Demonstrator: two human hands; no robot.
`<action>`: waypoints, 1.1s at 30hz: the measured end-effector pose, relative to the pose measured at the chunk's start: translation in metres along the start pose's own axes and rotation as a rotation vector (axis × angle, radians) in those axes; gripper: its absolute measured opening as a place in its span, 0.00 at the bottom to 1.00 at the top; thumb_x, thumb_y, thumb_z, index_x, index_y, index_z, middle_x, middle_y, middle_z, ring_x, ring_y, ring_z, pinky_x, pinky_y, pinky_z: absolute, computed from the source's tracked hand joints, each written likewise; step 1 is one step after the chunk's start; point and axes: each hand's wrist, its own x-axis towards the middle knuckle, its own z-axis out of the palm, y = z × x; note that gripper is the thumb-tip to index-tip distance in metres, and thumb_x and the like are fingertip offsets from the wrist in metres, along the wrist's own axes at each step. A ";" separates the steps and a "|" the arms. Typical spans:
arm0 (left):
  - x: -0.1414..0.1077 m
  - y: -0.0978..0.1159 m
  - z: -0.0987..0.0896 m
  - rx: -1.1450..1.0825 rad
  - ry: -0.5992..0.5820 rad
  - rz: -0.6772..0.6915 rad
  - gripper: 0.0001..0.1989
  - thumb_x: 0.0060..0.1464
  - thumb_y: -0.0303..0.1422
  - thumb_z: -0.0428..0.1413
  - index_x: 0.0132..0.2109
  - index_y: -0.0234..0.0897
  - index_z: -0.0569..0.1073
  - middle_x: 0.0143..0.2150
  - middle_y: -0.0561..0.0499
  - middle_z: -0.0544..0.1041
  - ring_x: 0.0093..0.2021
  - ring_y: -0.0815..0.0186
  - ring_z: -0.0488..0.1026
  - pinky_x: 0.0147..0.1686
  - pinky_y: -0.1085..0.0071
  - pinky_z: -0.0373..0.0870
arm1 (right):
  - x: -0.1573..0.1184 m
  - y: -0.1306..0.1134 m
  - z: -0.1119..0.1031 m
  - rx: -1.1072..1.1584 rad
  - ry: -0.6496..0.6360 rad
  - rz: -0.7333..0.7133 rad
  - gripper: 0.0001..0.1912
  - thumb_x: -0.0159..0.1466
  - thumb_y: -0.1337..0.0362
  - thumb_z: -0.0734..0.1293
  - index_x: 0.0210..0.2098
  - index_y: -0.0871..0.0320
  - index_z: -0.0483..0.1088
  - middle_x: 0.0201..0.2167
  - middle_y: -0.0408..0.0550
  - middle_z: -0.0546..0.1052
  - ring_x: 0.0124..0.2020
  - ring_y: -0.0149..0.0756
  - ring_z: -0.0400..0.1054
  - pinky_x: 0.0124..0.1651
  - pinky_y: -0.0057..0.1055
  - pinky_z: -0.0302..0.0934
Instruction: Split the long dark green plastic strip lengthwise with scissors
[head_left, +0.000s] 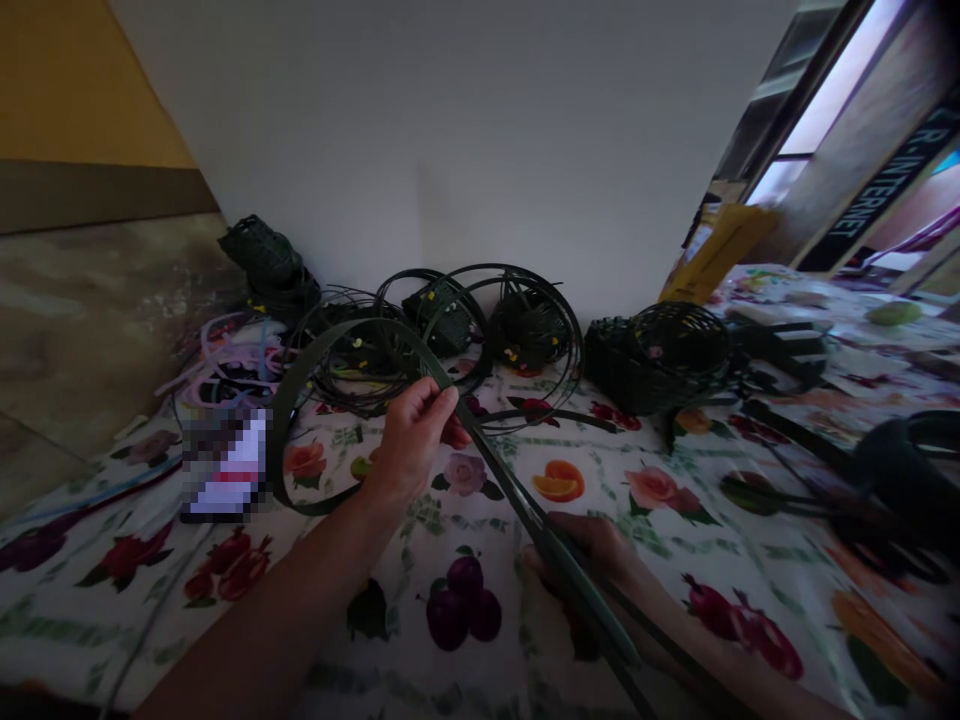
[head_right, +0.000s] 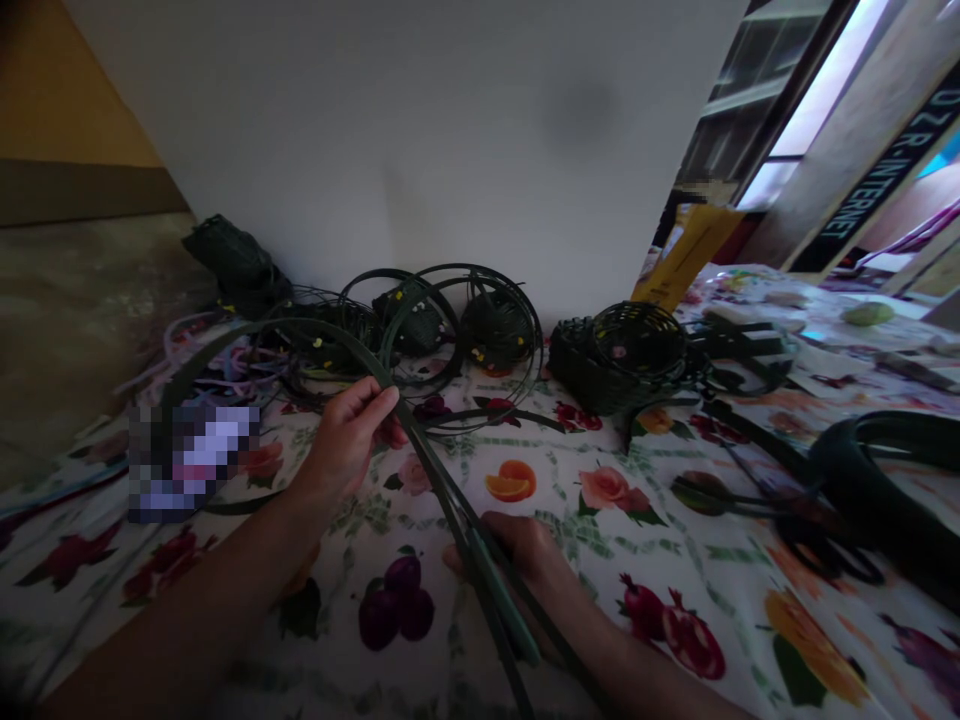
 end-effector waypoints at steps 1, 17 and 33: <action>0.000 0.000 0.000 0.001 0.000 0.001 0.14 0.50 0.35 0.60 0.24 0.36 0.63 0.17 0.57 0.67 0.17 0.71 0.68 0.18 0.76 0.68 | 0.000 0.000 0.000 -0.023 -0.004 -0.015 0.23 0.57 0.47 0.67 0.20 0.58 0.61 0.17 0.40 0.61 0.21 0.29 0.56 0.22 0.25 0.48; 0.012 0.001 -0.016 0.071 0.039 0.142 0.13 0.54 0.34 0.59 0.27 0.36 0.64 0.19 0.58 0.68 0.18 0.74 0.68 0.21 0.78 0.66 | 0.008 0.013 -0.002 -0.033 -0.089 0.010 0.16 0.57 0.53 0.66 0.23 0.59 0.64 0.20 0.40 0.67 0.21 0.28 0.57 0.23 0.25 0.49; 0.007 -0.006 -0.011 0.066 -0.008 0.085 0.13 0.54 0.36 0.59 0.28 0.37 0.64 0.19 0.58 0.68 0.19 0.71 0.70 0.21 0.76 0.68 | 0.002 -0.001 -0.003 -0.058 -0.052 0.000 0.22 0.59 0.47 0.65 0.22 0.59 0.61 0.19 0.40 0.63 0.22 0.28 0.57 0.24 0.26 0.49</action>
